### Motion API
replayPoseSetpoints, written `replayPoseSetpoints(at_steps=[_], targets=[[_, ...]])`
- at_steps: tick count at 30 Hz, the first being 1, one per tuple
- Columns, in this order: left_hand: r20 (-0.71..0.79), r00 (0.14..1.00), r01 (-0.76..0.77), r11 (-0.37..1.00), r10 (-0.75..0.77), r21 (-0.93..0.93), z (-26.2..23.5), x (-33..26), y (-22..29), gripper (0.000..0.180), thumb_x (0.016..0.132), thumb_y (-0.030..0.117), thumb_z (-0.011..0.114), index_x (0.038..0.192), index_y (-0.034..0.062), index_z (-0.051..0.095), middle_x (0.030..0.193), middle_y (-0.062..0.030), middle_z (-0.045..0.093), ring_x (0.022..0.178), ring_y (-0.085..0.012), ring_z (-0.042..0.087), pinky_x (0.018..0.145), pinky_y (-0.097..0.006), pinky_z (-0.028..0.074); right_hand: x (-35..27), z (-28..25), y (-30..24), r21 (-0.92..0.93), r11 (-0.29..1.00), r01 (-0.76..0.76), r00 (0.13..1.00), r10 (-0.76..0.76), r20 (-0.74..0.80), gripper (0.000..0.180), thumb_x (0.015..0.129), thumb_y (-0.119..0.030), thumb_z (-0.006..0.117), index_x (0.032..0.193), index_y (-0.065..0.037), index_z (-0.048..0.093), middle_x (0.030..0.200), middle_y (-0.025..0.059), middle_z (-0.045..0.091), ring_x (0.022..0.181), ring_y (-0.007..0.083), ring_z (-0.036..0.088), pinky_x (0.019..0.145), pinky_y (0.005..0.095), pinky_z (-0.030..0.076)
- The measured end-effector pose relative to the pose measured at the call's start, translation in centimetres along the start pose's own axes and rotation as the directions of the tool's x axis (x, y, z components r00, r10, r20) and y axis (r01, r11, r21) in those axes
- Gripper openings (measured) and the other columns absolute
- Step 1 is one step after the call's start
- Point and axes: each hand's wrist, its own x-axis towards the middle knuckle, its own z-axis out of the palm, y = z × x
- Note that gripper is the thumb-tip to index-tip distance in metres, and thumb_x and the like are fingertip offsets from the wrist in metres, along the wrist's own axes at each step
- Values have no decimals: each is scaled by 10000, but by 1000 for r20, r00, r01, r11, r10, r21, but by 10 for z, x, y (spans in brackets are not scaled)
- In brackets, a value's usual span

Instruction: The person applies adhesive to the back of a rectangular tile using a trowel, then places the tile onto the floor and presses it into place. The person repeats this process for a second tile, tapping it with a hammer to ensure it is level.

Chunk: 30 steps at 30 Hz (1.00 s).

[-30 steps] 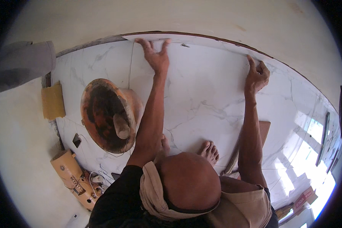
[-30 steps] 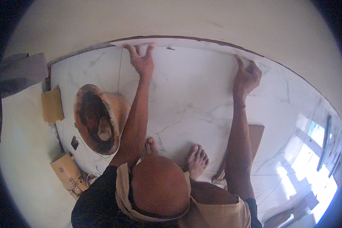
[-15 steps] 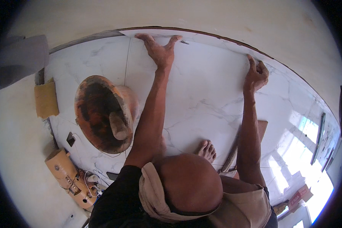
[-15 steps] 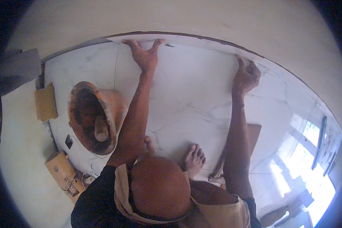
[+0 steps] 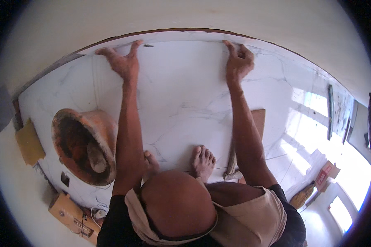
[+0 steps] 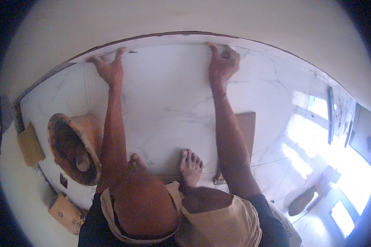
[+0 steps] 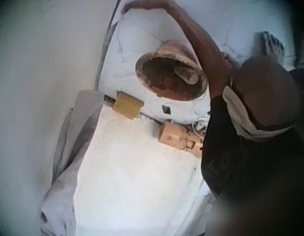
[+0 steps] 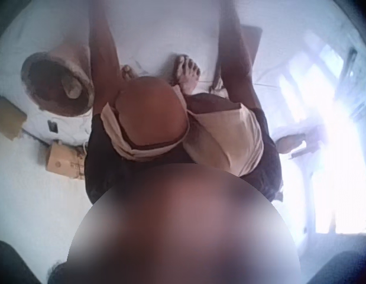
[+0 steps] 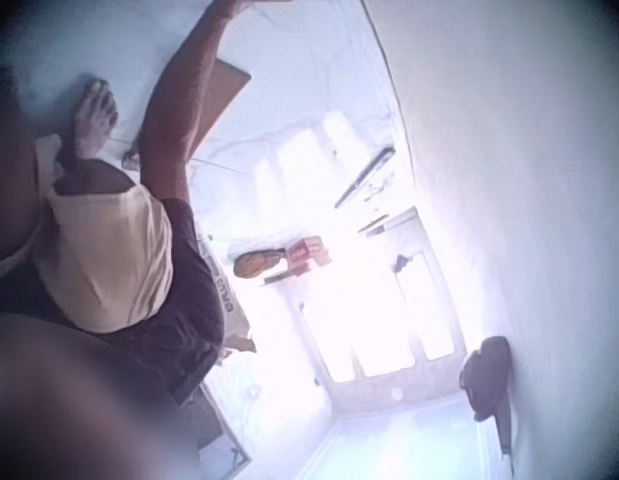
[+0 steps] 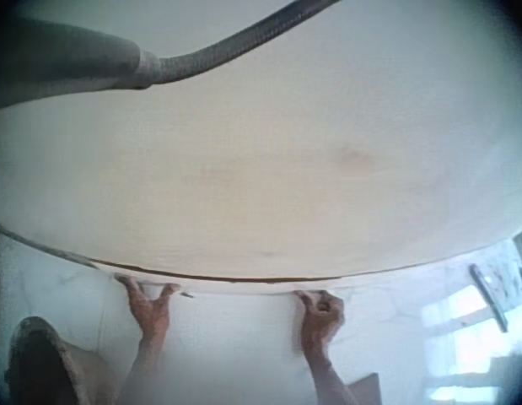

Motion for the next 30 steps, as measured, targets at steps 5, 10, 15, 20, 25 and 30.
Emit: replayPoseSetpoints(at_steps=[5, 10, 15, 20, 25, 30], targets=[[25, 999, 36, 999, -36, -22, -7, -1, 13, 1494, 651, 582, 889, 1459, -231, -69, 1540, -460, 9, 1484, -469, 182, 1208, -432, 283, -2, -2, -9, -16, 1000, 5, 1000, -5, 21, 572, 654, -356, 940, 964, 68, 715, 889, 123, 635, 787, 265, 606, 748, 393, 503], [79, 994, 66, 996, -70, 51, -8, 1, 12, 1530, 625, 635, 879, 1440, -255, -61, 1528, -472, 12, 1461, -488, 234, 1175, -441, 355, -2, -5, -13, -23, 999, -31, 998, 32, 48, 577, 669, -357, 929, 968, 83, 704, 905, 122, 629, 788, 257, 604, 748, 382, 499], [66, 996, 58, 989, -68, 139, -5, 5, 1, 1530, 622, 669, 860, 1441, -257, -42, 1523, -478, 16, 1454, -510, 237, 1178, -472, 338, -1, -4, -16, -24, 998, -55, 996, 56, 63, 582, 679, -358, 919, 985, 89, 706, 913, 120, 629, 808, 249, 608, 772, 380, 494], [82, 993, 70, 988, -82, 140, -5, 5, 4, 1543, 622, 685, 850, 1442, -252, -60, 1526, -477, 9, 1473, -517, 169, 1213, -499, 252, 0, -3, -14, -37, 997, -68, 996, 70, 59, 579, 676, -352, 917, 1012, 75, 717, 897, 112, 623, 809, 249, 601, 772, 384, 488], [95, 990, 93, 987, -106, 130, -6, 4, 6, 1539, 633, 685, 844, 1454, -235, -78, 1535, -465, 7, 1483, -514, 134, 1224, -504, 218, -1, -4, -14, -64, 997, -48, 996, 53, 76, 587, 672, -362, 918, 1022, 66, 723, 878, 101, 613, 785, 247, 592, 762, 380, 482], [98, 990, 88, 987, -102, 138, -6, 3, 6, 1539, 632, 672, 853, 1456, -231, -83, 1541, -457, -8, 1482, -515, 134, 1224, -505, 216, -2, -4, -12, -33, 998, -57, 997, 58, 54, 590, 672, -374, 917, 1027, 58, 727, 878, 100, 613, 792, 242, 594, 775, 389, 479]])
